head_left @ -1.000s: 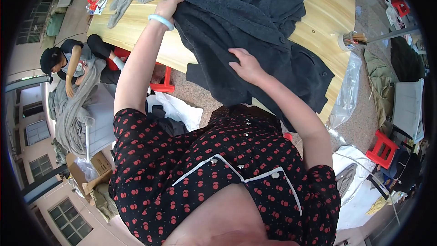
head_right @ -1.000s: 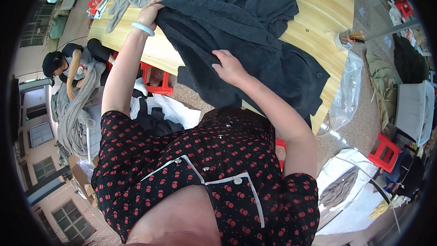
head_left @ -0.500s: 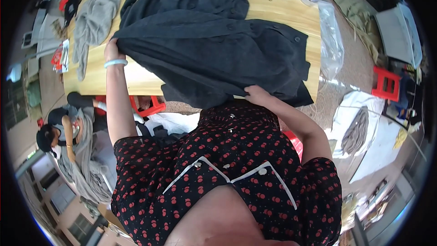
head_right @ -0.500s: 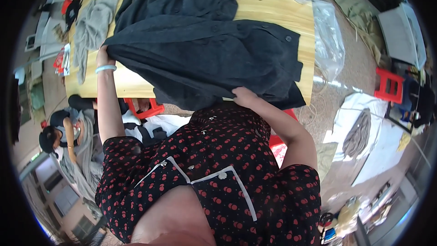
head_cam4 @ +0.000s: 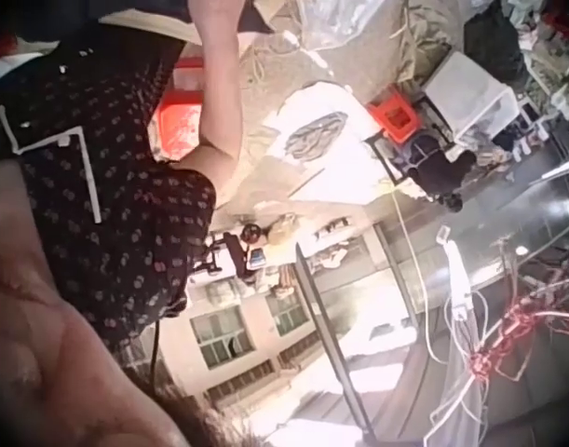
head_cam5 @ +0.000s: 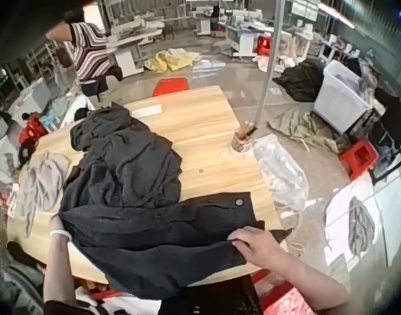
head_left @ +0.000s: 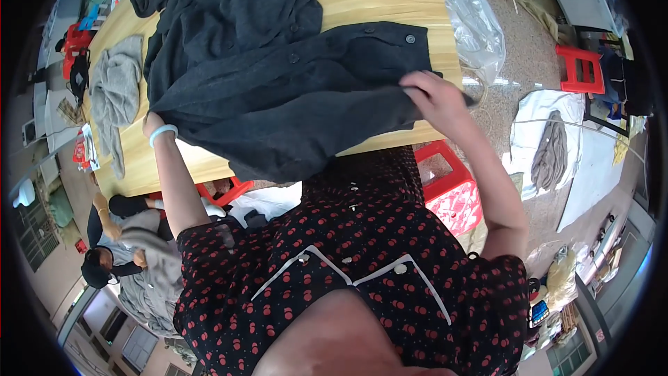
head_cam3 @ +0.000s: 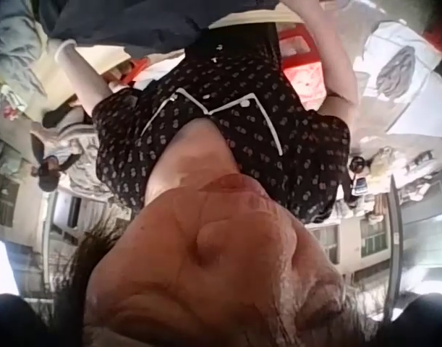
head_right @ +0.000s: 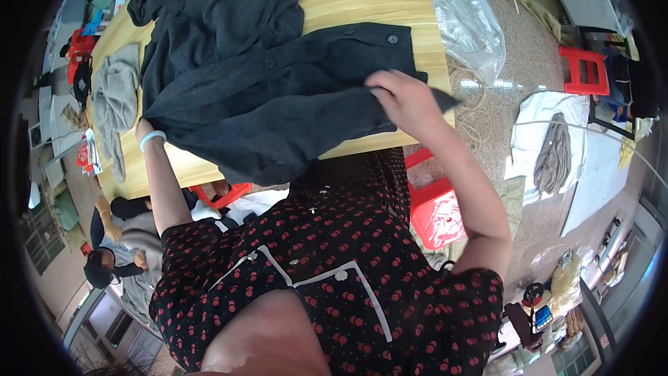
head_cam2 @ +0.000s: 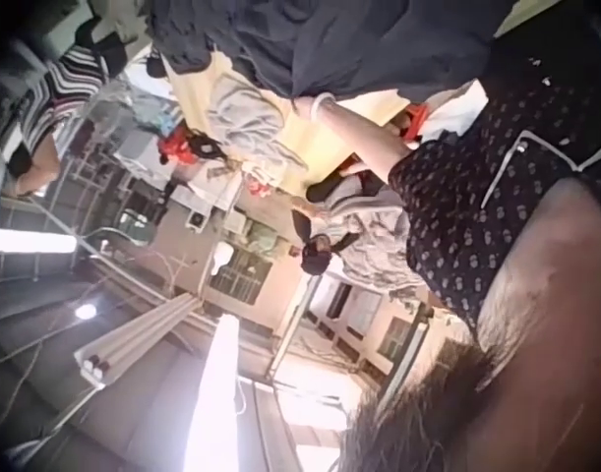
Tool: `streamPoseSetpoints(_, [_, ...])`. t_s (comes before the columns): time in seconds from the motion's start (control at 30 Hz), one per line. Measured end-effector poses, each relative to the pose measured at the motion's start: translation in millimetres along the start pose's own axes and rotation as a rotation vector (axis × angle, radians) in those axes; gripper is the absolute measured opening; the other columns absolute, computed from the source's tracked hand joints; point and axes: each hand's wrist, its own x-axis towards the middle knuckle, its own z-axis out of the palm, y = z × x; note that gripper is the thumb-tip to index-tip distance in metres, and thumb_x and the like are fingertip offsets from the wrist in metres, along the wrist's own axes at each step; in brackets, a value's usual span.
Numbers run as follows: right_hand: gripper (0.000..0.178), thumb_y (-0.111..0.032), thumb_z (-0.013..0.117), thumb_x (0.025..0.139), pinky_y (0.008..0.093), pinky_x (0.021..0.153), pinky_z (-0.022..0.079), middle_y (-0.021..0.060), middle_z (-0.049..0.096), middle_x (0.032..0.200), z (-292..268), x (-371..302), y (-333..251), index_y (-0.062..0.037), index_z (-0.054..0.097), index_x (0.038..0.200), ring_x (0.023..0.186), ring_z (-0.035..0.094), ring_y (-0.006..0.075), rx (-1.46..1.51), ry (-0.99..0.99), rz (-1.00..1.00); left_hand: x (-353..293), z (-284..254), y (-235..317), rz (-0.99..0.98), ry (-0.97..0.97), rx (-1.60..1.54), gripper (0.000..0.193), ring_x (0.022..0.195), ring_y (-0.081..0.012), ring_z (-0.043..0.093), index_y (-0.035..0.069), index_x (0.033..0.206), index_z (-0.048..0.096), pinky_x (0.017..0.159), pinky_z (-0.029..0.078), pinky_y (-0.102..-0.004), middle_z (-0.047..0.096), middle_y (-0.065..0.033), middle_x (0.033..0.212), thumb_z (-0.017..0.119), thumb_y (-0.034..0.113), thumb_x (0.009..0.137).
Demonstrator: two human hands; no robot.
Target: Fold dark clothing items on a wooden workbench in a garment production setting.
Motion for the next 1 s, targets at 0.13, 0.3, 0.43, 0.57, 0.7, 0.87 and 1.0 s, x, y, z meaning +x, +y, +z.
streamPoseSetpoints(0.13, [0.018, -0.006, 0.055, 0.074, 0.0343, 0.069, 0.044, 0.0137, 0.054, 0.079, 43, 30, 64, -0.0039, 0.054, 0.092, 0.078, 0.054, 0.0308, -0.014, 0.044, -0.099, -53, 37, 23, 0.823, 0.154, 0.708, 0.043, 0.095, -0.0354, 0.047, 0.0, 0.106, 0.05, 0.085, 0.037, -0.0389, 0.051, -0.0214, 0.1, 0.058, 0.012, 0.065])
streamPoseSetpoints(0.3, [0.025, -0.007, 0.052, 0.076, 0.0338, 0.077, 0.043, 0.0163, 0.056, 0.092, 10, -5, 150, -0.004, 0.054, 0.101, 0.088, 0.054, 0.0304, -0.054, 0.106, 0.225, -186, 143, 71, 1.229, -0.363, 0.487, 0.021, 0.088, -0.028, 0.052, 0.004, 0.09, 0.058, 0.079, 0.041, -0.0348, 0.056, -0.0123, 0.09, 0.058, 0.006, 0.069])
streamPoseSetpoints(0.43, [0.03, -0.01, 0.055, 0.073, 0.0347, 0.079, 0.043, 0.0159, 0.056, 0.095, -14, -24, 179, -0.0048, 0.053, 0.103, 0.091, 0.053, 0.0298, -0.101, -0.151, 0.442, -231, 256, 13, 1.184, -0.882, 0.561, 0.02, 0.078, -0.027, 0.057, 0.006, 0.089, 0.059, 0.069, 0.046, -0.0329, 0.058, -0.0127, 0.085, 0.059, 0.015, 0.072])
streamPoseSetpoints(0.57, [0.034, -0.014, 0.062, 0.068, 0.0373, 0.077, 0.042, 0.0132, 0.056, 0.091, -21, -47, 175, -0.0062, 0.052, 0.1, 0.089, 0.052, 0.03, -0.129, -0.305, 0.47, -284, 345, -22, 1.1, -1.11, 0.784, 0.04, 0.093, -0.0301, 0.052, 0.004, 0.1, 0.055, 0.08, 0.042, -0.0348, 0.052, -0.0162, 0.101, 0.063, 0.03, 0.07])
streamPoseSetpoints(0.7, [0.029, -0.016, 0.066, 0.064, 0.0403, 0.073, 0.041, 0.012, 0.054, 0.084, -1, -56, 182, -0.0073, 0.049, 0.085, 0.083, 0.052, 0.0306, -0.334, -0.188, 0.348, -322, 382, -25, 1.068, -1.192, 1.193, 0.059, 0.103, -0.0318, 0.046, 0.005, 0.109, 0.049, 0.086, 0.037, -0.0381, 0.047, -0.0156, 0.112, 0.066, 0.04, 0.065])
streamPoseSetpoints(0.87, [0.019, -0.012, 0.064, 0.064, 0.0382, 0.069, 0.042, 0.0101, 0.055, 0.075, 1, -70, 191, -0.0063, 0.053, 0.079, 0.078, 0.054, 0.0272, -0.317, -0.093, 0.281, -329, 395, -29, 0.905, -1.366, 1.274, 0.061, 0.102, -0.0302, 0.048, 0.005, 0.112, 0.046, 0.088, 0.036, -0.0388, 0.052, -0.0173, 0.107, 0.066, 0.038, 0.065])
streamPoseSetpoints(1.0, [0.01, -0.014, 0.059, 0.07, 0.0387, 0.062, 0.044, 0.0114, 0.054, 0.07, -26, -52, 182, -0.0061, 0.055, 0.075, 0.072, 0.054, 0.0294, -0.497, -0.257, 0.283, -322, 383, -34, 0.938, -1.524, 1.191, 0.044, 0.098, -0.032, 0.05, 0.003, 0.096, 0.055, 0.087, 0.038, -0.0384, 0.054, -0.016, 0.105, 0.063, 0.036, 0.068])
